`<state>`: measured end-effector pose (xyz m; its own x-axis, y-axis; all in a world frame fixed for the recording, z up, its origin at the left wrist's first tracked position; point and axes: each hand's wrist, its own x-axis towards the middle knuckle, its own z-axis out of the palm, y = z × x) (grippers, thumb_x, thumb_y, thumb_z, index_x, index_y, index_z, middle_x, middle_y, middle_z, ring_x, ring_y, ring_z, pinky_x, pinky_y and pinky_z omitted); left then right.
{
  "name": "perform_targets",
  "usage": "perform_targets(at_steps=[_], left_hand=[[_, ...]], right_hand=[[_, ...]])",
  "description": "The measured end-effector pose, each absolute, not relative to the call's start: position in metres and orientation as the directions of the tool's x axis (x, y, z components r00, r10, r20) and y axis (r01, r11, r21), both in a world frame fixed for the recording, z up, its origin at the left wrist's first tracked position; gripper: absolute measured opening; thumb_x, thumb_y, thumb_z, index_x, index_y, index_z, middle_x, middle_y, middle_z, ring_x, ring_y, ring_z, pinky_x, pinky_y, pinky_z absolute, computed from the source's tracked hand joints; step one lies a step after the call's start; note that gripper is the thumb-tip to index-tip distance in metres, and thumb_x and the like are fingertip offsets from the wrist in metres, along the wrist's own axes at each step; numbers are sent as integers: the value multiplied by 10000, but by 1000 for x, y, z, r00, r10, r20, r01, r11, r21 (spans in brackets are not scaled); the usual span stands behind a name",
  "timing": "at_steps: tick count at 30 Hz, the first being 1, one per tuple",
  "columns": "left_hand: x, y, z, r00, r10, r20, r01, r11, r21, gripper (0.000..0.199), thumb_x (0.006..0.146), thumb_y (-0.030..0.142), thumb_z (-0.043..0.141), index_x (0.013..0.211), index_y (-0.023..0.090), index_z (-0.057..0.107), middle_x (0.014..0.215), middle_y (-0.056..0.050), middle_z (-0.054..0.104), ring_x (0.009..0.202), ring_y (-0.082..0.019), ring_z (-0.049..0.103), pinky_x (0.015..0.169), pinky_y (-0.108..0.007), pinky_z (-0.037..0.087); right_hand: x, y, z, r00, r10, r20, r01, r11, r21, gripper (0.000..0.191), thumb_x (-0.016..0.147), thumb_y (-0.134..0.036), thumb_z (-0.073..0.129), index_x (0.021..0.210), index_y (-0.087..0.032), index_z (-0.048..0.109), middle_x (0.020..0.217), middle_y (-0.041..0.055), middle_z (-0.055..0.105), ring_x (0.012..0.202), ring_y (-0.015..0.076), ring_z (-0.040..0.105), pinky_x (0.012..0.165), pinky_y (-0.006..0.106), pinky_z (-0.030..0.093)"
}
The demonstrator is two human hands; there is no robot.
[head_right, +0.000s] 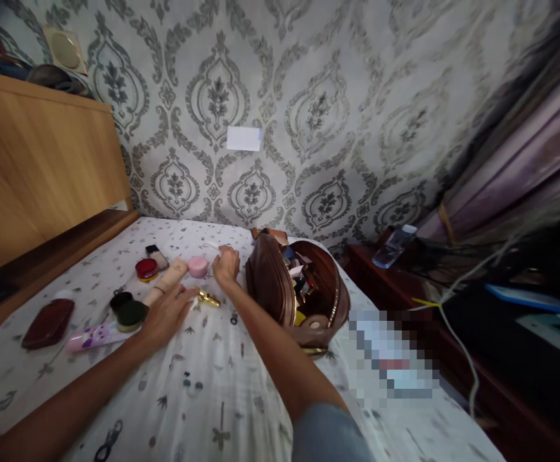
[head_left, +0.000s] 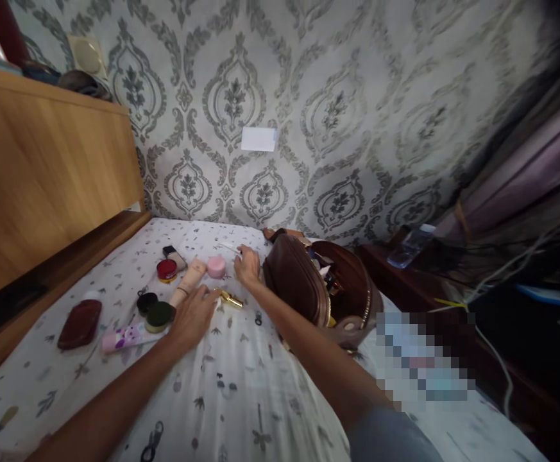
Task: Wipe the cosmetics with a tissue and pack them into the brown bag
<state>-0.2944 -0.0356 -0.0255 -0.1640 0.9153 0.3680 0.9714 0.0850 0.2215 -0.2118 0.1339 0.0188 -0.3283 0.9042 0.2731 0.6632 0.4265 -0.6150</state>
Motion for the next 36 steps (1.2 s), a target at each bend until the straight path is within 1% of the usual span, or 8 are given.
perform_targets(at_steps=[4, 7, 10, 13, 17, 23, 27, 36], left_hand=[[-293, -36, -23, -146, 929, 340, 975, 76, 210, 329, 1010, 246, 405, 1276, 240, 599, 1074, -79, 613, 1003, -241, 617, 843, -359, 518], [-293, -36, -21, -143, 935, 324, 975, 77, 208, 342, 1019, 248, 375, 1287, 235, 588, 1086, -81, 607, 1019, -241, 612, 867, -368, 514], [-293, -35, -19, -147, 940, 308, 976, 87, 198, 346, 1019, 244, 367, 1287, 242, 585, 1070, -77, 605, 1009, -239, 611, 851, -361, 513], [-293, -34, -18, -147, 942, 302, 978, 94, 185, 350, 1019, 257, 380, 1311, 248, 573, 1074, -77, 609, 1007, -238, 612, 842, -355, 510], [-294, -33, -21, -152, 938, 311, 980, 103, 169, 339, 1006, 226, 418, 1296, 252, 592, 1065, -77, 618, 988, -235, 623, 802, -332, 512], [-301, -33, -31, -142, 899, 414, 970, 43, 239, 319, 990, 226, 455, 1275, 236, 599, 1019, -76, 636, 1007, -243, 632, 824, -332, 518], [-305, -35, -33, -156, 870, 467, 941, -14, 339, 229, 964, 211, 457, 1148, 206, 592, 1040, -80, 658, 1011, -242, 632, 873, -353, 514], [-312, -45, -21, -266, 799, 540, 896, -2, 444, 143, 959, 288, 442, 1009, 193, 538, 947, -60, 630, 900, -224, 612, 834, -362, 504]], right_hand=[[-241, 176, 20, -213, 965, 156, 760, 264, -594, 265, 904, -51, 518, 1100, -128, 679, 1236, 185, 646, 1245, 279, 541, 1025, 382, 409], [-253, 192, 13, -161, 985, 57, 792, 163, -588, 164, 940, -184, 594, 1076, -134, 670, 1184, 141, 659, 1153, 257, 601, 988, 426, 467], [-256, 196, 8, -141, 990, 4, 784, 114, -610, 260, 944, -328, 632, 1129, -146, 646, 1180, 82, 657, 1072, 225, 638, 942, 457, 523], [-253, 190, 9, -117, 993, 27, 728, 104, -678, 127, 918, -191, 635, 1014, -126, 687, 1118, 121, 690, 1121, 249, 629, 981, 428, 485], [-247, 170, 19, -73, 993, 95, 576, 119, -809, 169, 887, -119, 586, 1004, -159, 700, 1053, 131, 720, 1115, 249, 642, 948, 353, 476], [-208, 94, 4, -131, 987, 90, 252, 121, -960, 266, 901, -240, 496, 1111, -145, 629, 832, 34, 704, 692, 144, 708, 632, 237, 533], [-150, 39, -29, -271, 949, 160, -12, 163, -987, 288, 804, -342, 615, 1033, -168, 638, 832, 17, 679, 627, 156, 689, 577, 252, 513], [-105, 19, -28, -414, 881, 227, 430, 409, -804, 144, 781, -174, 650, 906, -226, 699, 835, 17, 730, 771, 181, 656, 744, 292, 484]])
